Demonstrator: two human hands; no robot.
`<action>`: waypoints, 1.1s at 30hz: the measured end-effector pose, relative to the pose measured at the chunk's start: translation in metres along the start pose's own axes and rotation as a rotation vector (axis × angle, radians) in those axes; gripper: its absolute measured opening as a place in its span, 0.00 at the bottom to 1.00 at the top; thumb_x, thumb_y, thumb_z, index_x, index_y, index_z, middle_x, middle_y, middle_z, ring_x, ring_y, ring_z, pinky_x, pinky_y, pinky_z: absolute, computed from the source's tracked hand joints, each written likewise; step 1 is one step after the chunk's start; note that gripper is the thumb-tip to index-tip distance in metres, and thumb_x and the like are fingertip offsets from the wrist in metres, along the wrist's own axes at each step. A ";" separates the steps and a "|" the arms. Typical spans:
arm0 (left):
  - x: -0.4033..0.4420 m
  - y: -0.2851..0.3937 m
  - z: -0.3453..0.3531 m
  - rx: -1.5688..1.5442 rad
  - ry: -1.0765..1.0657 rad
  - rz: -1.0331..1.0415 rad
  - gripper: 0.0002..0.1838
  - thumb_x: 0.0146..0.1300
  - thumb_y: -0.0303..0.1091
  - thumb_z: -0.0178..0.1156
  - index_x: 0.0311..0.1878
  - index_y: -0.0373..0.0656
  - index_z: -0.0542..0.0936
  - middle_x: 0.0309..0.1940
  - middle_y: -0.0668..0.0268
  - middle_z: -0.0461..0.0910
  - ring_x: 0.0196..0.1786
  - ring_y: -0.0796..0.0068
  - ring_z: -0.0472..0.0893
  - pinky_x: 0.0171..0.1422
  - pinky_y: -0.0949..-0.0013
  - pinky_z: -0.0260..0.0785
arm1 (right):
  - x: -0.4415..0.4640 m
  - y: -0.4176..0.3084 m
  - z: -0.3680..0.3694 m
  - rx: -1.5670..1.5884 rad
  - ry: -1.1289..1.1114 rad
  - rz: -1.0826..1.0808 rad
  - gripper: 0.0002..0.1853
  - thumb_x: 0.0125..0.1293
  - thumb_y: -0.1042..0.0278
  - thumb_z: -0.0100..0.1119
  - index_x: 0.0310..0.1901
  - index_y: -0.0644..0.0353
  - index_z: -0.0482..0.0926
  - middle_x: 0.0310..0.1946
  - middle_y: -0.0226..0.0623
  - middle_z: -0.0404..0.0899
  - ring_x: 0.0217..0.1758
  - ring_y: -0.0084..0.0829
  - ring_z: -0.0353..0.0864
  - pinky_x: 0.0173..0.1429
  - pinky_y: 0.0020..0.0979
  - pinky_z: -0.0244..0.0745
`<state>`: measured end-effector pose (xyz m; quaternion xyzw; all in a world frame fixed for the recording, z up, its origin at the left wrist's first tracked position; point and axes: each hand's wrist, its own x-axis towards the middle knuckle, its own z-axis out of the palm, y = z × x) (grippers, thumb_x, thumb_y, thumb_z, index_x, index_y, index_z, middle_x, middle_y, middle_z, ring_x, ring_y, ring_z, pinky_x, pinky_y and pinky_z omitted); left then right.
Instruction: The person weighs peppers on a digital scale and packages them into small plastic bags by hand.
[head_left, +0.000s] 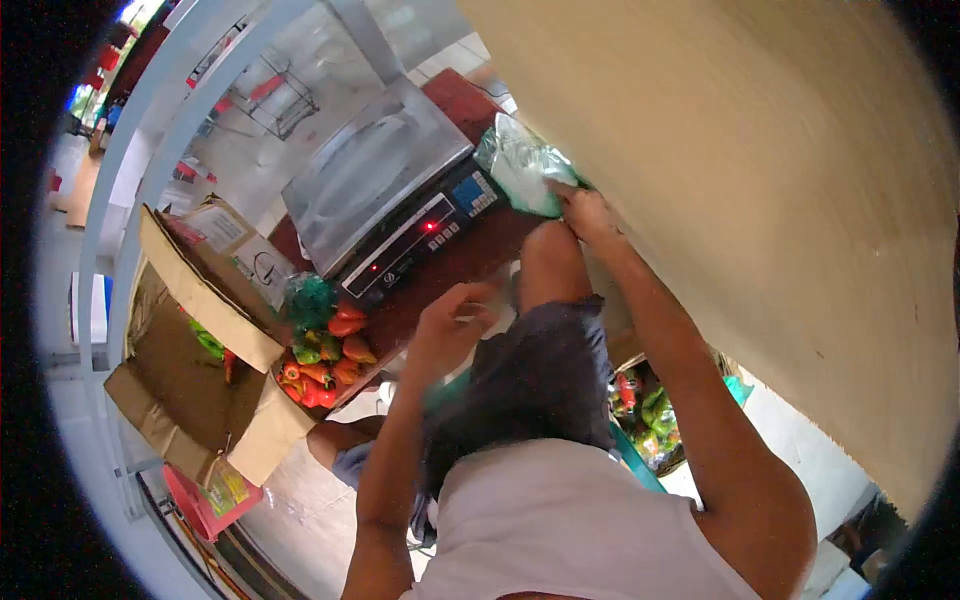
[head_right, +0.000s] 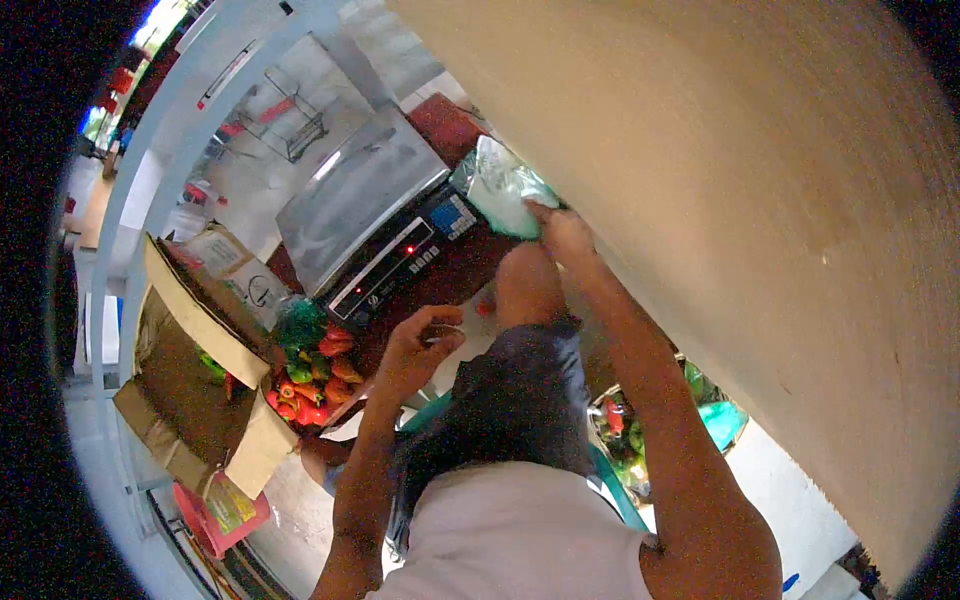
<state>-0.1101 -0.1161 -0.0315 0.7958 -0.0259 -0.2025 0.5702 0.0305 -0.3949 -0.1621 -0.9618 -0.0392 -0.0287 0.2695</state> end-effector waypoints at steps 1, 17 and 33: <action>0.004 0.000 0.002 0.006 0.001 -0.005 0.17 0.64 0.30 0.68 0.55 0.40 0.80 0.48 0.66 0.83 0.49 0.75 0.81 0.55 0.68 0.74 | 0.008 -0.001 0.004 -0.054 -0.009 -0.024 0.17 0.67 0.64 0.60 0.57 0.44 0.82 0.32 0.45 0.85 0.35 0.45 0.85 0.44 0.44 0.79; 0.148 0.001 0.048 0.230 0.122 0.383 0.16 0.61 0.22 0.60 0.53 0.38 0.80 0.46 0.52 0.84 0.51 0.54 0.84 0.57 0.61 0.74 | 0.011 -0.011 0.018 0.177 0.179 0.250 0.23 0.65 0.46 0.63 0.51 0.57 0.82 0.44 0.47 0.86 0.47 0.50 0.86 0.52 0.47 0.79; 0.206 -0.025 0.079 0.304 0.181 0.163 0.27 0.61 0.29 0.54 0.64 0.33 0.64 0.39 0.32 0.80 0.46 0.31 0.79 0.52 0.37 0.69 | -0.039 -0.038 -0.008 0.442 0.346 0.236 0.09 0.72 0.65 0.55 0.44 0.61 0.80 0.34 0.47 0.81 0.34 0.39 0.81 0.41 0.36 0.75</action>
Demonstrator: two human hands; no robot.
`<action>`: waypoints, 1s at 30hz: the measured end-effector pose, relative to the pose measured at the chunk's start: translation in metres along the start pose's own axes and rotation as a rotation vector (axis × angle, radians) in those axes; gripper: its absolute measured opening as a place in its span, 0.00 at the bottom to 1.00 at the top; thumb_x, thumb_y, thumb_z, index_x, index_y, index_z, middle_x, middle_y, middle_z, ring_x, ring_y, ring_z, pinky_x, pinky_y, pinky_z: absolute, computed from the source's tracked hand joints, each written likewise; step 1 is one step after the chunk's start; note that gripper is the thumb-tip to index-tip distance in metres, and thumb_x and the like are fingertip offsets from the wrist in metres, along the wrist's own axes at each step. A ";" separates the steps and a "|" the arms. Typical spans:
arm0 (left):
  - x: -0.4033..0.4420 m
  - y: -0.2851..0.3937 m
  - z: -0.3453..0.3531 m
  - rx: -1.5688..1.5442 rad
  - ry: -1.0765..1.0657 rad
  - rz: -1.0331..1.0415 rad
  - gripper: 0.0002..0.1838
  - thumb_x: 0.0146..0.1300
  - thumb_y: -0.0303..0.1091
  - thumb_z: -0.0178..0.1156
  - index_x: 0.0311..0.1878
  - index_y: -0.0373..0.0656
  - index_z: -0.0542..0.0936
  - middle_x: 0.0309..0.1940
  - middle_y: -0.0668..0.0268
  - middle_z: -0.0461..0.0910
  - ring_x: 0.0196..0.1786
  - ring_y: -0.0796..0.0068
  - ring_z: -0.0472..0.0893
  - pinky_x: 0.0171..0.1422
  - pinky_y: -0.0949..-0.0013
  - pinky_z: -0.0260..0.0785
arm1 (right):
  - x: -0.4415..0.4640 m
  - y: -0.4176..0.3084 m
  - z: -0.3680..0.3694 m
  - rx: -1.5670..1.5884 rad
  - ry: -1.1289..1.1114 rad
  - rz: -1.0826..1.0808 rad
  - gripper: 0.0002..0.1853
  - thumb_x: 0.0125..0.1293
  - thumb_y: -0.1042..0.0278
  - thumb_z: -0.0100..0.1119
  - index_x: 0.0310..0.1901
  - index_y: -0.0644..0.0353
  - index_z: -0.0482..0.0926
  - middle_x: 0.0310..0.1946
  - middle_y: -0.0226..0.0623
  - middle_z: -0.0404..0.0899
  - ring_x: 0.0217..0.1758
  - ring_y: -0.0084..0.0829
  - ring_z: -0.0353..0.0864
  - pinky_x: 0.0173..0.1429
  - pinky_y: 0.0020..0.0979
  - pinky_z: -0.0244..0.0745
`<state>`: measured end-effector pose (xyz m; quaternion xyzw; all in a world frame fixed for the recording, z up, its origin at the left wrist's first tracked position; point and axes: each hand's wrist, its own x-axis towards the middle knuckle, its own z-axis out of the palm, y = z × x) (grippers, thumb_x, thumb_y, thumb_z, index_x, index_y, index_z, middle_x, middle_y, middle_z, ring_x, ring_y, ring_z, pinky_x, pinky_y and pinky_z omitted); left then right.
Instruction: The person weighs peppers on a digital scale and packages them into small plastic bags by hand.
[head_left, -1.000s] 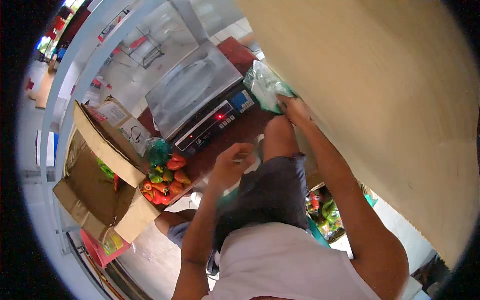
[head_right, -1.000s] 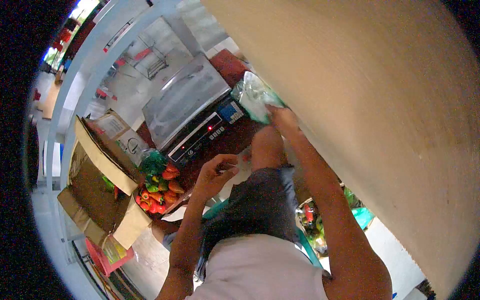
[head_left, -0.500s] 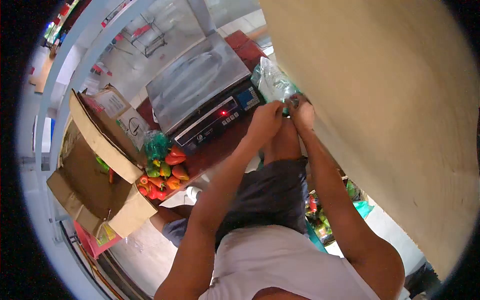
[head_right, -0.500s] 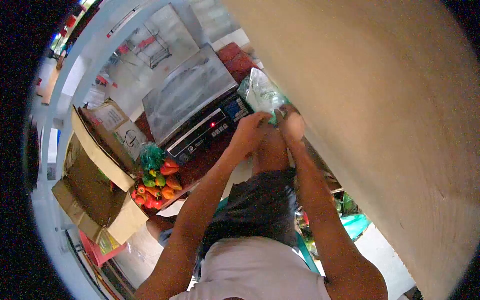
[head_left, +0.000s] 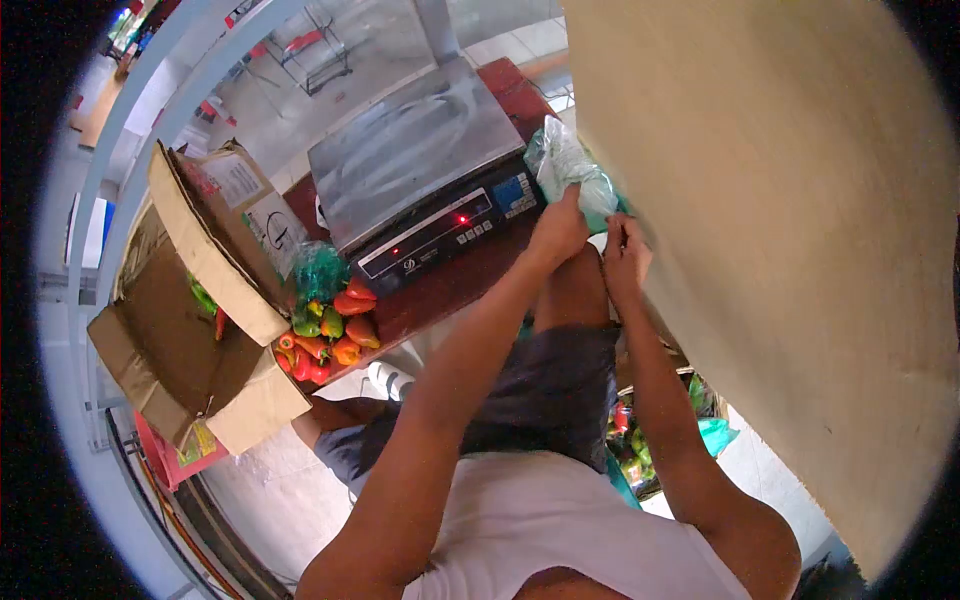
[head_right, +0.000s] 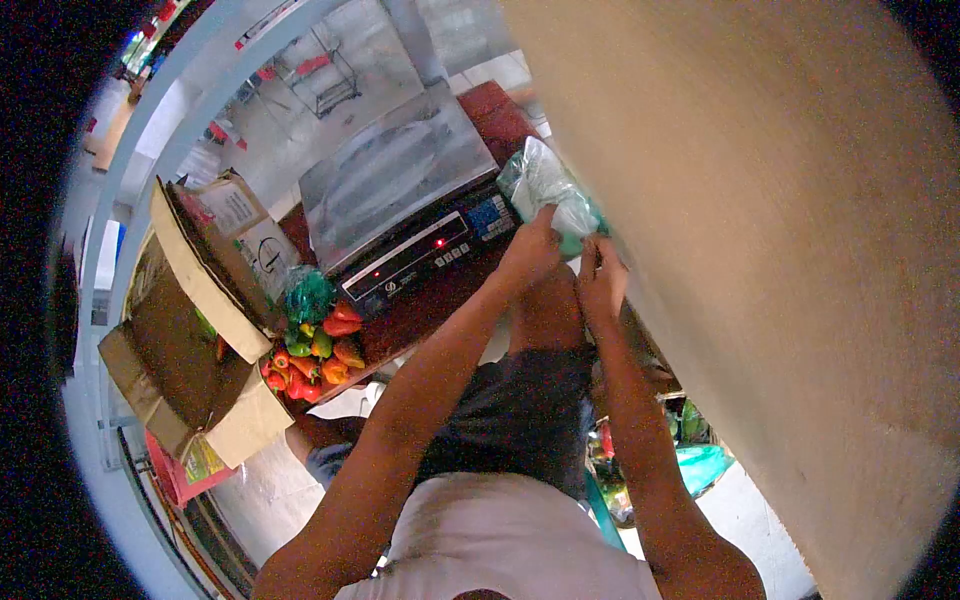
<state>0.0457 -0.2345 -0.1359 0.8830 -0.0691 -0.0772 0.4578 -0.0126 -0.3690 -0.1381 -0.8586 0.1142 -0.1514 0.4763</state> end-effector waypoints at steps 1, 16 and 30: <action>0.002 0.001 -0.001 0.010 -0.016 -0.017 0.28 0.61 0.30 0.54 0.65 0.34 0.64 0.40 0.32 0.80 0.46 0.31 0.79 0.52 0.37 0.69 | -0.007 -0.005 -0.006 0.015 0.018 -0.044 0.09 0.73 0.66 0.55 0.44 0.62 0.80 0.33 0.46 0.81 0.33 0.37 0.80 0.41 0.35 0.75; 0.040 -0.016 0.014 0.059 -0.015 0.054 0.30 0.57 0.28 0.57 0.65 0.35 0.67 0.48 0.39 0.81 0.51 0.38 0.81 0.56 0.46 0.74 | -0.094 -0.087 -0.132 0.537 0.289 -0.414 0.09 0.74 0.64 0.54 0.40 0.61 0.73 0.34 0.34 0.74 0.33 0.25 0.73 0.41 0.31 0.74; -0.173 0.153 -0.217 -0.211 0.272 0.727 0.19 0.61 0.35 0.70 0.54 0.41 0.81 0.41 0.62 0.86 0.43 0.73 0.84 0.48 0.69 0.75 | -0.065 -0.199 -0.159 0.516 -0.788 -0.408 0.04 0.64 0.76 0.50 0.31 0.63 0.72 0.31 0.35 0.78 0.35 0.26 0.79 0.42 0.29 0.74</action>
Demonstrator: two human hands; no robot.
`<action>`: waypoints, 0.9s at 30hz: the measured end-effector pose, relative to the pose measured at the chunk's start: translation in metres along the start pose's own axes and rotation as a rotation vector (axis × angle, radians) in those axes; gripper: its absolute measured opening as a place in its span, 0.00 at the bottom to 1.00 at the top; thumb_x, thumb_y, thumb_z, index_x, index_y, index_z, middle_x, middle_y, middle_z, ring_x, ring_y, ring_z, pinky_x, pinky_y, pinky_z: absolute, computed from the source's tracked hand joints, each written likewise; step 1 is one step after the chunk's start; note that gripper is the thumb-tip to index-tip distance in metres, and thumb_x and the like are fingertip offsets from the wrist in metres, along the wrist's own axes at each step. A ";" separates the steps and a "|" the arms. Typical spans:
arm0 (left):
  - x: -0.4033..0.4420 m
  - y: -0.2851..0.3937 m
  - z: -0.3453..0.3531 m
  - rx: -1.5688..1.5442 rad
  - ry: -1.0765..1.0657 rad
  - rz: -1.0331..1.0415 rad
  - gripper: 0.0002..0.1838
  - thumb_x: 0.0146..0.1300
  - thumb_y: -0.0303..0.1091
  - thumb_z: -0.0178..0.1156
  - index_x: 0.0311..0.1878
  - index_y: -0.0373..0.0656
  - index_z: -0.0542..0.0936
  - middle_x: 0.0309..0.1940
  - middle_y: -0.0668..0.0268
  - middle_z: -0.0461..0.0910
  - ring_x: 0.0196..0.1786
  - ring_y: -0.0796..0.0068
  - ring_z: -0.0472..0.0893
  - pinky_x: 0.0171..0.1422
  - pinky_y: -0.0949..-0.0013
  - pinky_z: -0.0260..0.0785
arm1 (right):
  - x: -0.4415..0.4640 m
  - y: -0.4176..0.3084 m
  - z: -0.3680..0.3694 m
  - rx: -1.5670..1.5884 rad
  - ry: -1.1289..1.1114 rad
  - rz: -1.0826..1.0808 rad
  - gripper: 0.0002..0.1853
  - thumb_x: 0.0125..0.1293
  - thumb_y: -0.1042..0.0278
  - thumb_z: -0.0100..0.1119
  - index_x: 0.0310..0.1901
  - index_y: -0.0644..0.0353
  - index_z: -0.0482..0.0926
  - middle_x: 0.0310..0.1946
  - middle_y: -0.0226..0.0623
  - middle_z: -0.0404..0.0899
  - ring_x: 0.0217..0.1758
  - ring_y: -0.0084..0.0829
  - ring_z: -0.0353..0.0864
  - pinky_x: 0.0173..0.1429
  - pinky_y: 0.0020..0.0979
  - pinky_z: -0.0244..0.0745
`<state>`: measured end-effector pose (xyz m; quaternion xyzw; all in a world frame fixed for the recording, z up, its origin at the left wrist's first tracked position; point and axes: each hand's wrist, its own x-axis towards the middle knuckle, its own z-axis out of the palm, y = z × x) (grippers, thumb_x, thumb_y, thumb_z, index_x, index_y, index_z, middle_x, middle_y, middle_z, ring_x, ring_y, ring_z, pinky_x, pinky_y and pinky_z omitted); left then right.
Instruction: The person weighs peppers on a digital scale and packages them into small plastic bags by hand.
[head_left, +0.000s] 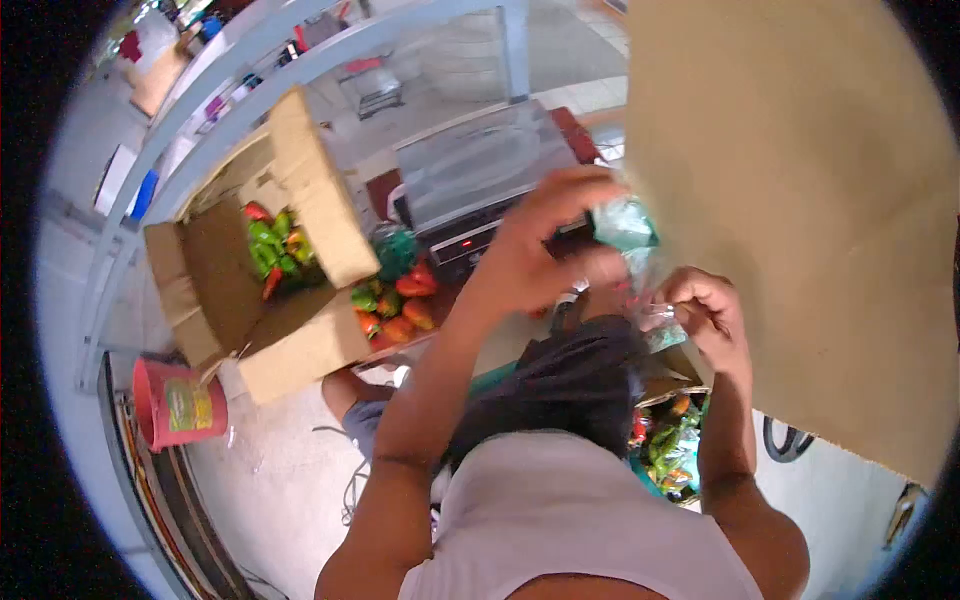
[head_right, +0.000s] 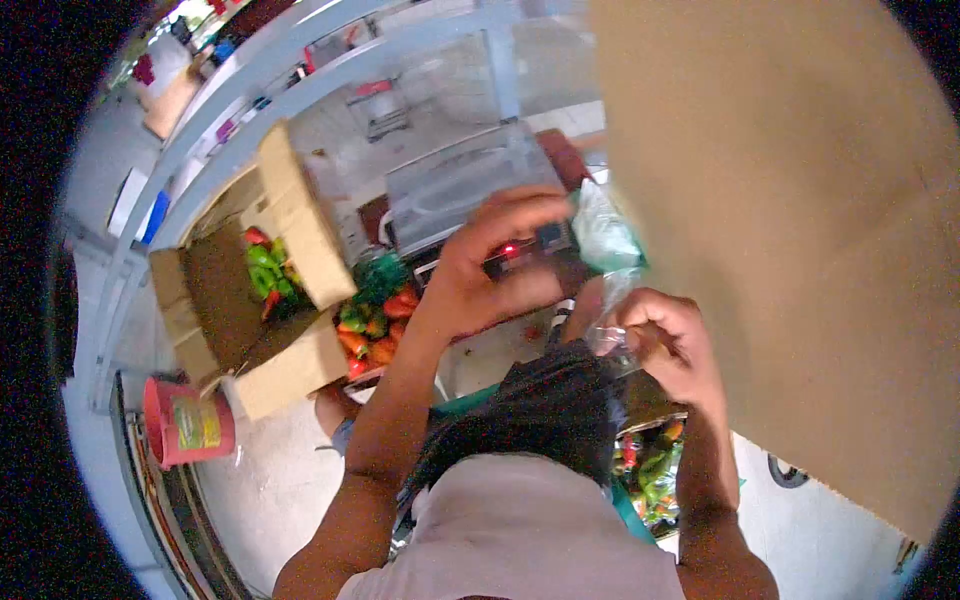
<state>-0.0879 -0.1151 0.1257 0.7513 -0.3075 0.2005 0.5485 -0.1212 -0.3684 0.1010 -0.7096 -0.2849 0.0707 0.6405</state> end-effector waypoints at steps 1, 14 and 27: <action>-0.006 0.015 -0.009 0.022 -0.081 0.021 0.17 0.62 0.34 0.70 0.53 0.41 0.81 0.40 0.64 0.85 0.42 0.76 0.83 0.46 0.70 0.75 | 0.010 -0.007 0.005 -0.075 -0.108 0.028 0.05 0.64 0.76 0.50 0.31 0.63 0.72 0.30 0.34 0.78 0.35 0.25 0.79 0.41 0.28 0.74; -0.125 0.086 -0.114 -0.109 0.289 -0.549 0.04 0.62 0.24 0.68 0.38 0.36 0.83 0.29 0.69 0.84 0.30 0.87 0.79 0.34 0.80 0.71 | 0.045 -0.014 0.123 0.275 -0.249 0.019 0.10 0.72 0.67 0.61 0.48 0.63 0.80 0.34 0.31 0.83 0.37 0.21 0.81 0.43 0.26 0.77; -0.161 0.094 -0.140 -0.217 0.309 -0.661 0.04 0.65 0.27 0.67 0.36 0.36 0.85 0.28 0.70 0.84 0.28 0.86 0.78 0.31 0.79 0.70 | 0.056 -0.022 0.126 0.104 -0.171 0.023 0.08 0.72 0.71 0.59 0.46 0.66 0.83 0.35 0.30 0.86 0.37 0.16 0.79 0.44 0.23 0.74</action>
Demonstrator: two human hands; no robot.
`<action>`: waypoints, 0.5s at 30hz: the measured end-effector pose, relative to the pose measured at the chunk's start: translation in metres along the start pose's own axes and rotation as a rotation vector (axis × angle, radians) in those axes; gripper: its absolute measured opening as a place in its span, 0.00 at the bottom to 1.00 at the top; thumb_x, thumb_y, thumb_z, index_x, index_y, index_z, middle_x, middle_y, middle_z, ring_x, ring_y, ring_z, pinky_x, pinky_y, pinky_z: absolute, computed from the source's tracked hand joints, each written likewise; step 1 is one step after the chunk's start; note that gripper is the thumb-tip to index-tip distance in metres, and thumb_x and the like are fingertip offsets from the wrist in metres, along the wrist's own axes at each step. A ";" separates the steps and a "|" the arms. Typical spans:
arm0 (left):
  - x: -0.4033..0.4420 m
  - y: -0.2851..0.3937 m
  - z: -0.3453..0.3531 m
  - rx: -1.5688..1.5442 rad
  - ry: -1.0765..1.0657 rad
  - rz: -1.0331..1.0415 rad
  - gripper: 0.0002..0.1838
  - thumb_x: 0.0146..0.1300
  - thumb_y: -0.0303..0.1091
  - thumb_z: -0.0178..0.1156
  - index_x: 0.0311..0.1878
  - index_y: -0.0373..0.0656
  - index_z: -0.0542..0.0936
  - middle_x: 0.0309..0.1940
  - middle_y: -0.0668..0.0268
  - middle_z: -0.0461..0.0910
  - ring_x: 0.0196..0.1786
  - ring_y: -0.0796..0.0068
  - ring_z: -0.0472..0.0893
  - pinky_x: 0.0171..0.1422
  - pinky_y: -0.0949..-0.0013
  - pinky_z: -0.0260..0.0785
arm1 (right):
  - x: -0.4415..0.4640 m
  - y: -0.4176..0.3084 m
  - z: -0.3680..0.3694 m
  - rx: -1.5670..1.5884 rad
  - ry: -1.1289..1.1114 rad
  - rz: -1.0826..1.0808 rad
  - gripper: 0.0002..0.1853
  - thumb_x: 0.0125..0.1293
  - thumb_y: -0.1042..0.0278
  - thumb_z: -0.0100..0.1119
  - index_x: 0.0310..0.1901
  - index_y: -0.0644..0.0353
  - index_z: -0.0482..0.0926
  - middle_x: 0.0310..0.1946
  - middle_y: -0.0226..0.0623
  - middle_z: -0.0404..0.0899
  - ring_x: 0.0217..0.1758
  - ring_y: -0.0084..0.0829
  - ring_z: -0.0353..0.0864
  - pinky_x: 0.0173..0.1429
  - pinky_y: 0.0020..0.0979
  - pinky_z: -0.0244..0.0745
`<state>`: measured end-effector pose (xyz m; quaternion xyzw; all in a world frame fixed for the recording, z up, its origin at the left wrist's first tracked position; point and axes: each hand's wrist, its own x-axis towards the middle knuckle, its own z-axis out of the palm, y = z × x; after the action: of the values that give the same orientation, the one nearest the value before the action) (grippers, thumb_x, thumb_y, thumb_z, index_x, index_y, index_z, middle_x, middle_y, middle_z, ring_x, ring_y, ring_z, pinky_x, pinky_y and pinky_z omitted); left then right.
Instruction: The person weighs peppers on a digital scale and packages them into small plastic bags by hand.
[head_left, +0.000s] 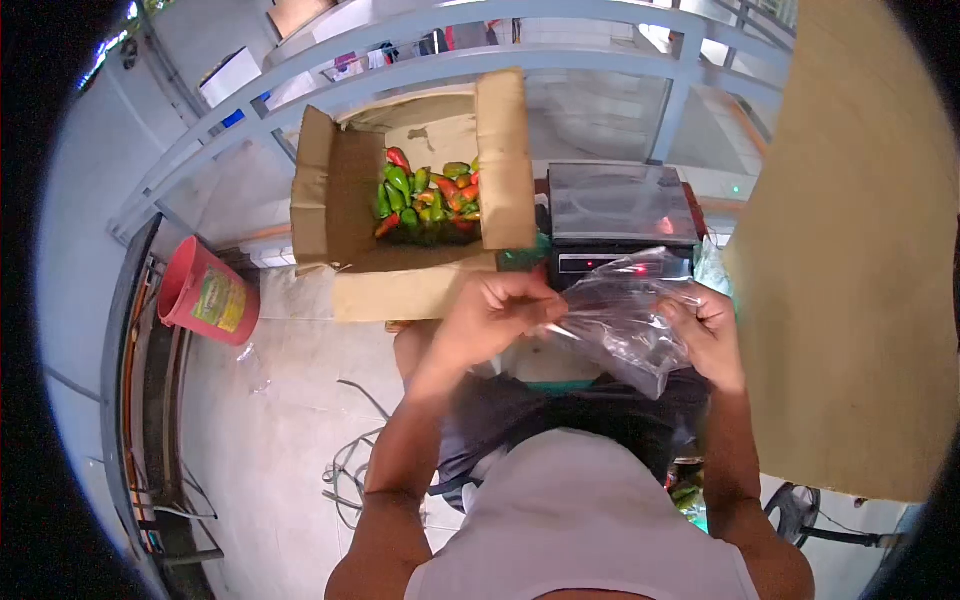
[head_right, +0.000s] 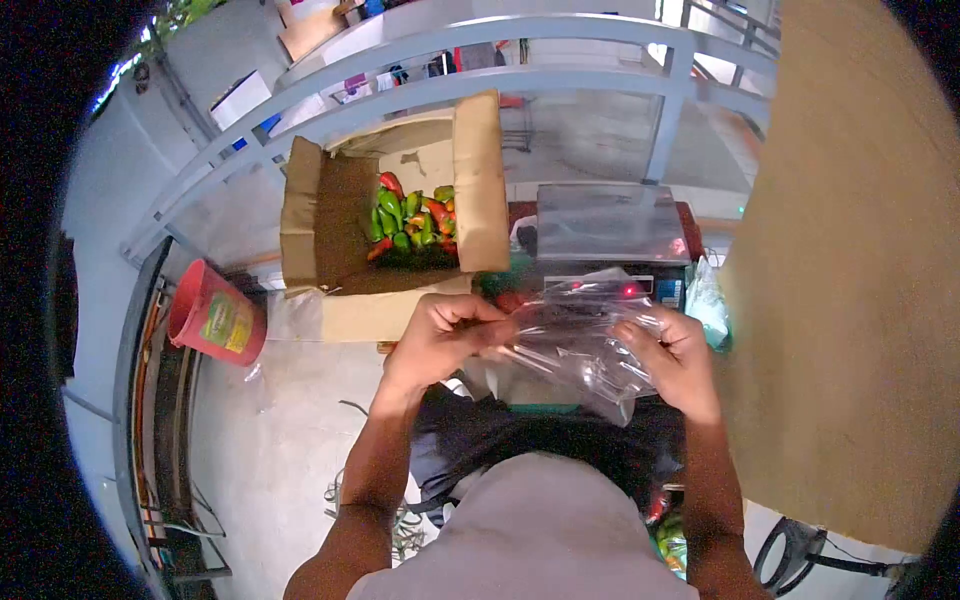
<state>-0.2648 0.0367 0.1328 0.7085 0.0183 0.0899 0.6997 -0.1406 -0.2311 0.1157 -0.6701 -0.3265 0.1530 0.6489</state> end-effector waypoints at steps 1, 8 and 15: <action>-0.004 -0.001 -0.001 0.050 -0.031 0.004 0.05 0.65 0.28 0.67 0.37 0.36 0.85 0.28 0.70 0.84 0.29 0.85 0.79 0.33 0.79 0.70 | -0.001 -0.004 -0.001 -0.025 -0.008 -0.002 0.08 0.72 0.72 0.59 0.45 0.66 0.83 0.37 0.31 0.86 0.39 0.17 0.80 0.45 0.23 0.74; -0.017 -0.010 -0.003 -0.023 -0.091 -0.047 0.06 0.68 0.28 0.64 0.39 0.34 0.84 0.30 0.67 0.84 0.30 0.83 0.80 0.37 0.76 0.75 | -0.006 -0.002 -0.006 -0.112 -0.063 0.075 0.07 0.70 0.73 0.61 0.46 0.65 0.84 0.39 0.33 0.87 0.42 0.18 0.81 0.47 0.24 0.75; -0.015 0.004 -0.010 0.038 -0.054 -0.059 0.09 0.70 0.30 0.60 0.45 0.36 0.85 0.33 0.70 0.85 0.33 0.82 0.81 0.39 0.77 0.76 | -0.004 -0.013 -0.001 -0.084 -0.078 0.082 0.07 0.71 0.72 0.61 0.43 0.65 0.85 0.37 0.31 0.87 0.39 0.18 0.80 0.46 0.24 0.74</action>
<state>-0.2815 0.0447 0.1352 0.7231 0.0223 0.0497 0.6886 -0.1456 -0.2352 0.1276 -0.7032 -0.3298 0.1918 0.6000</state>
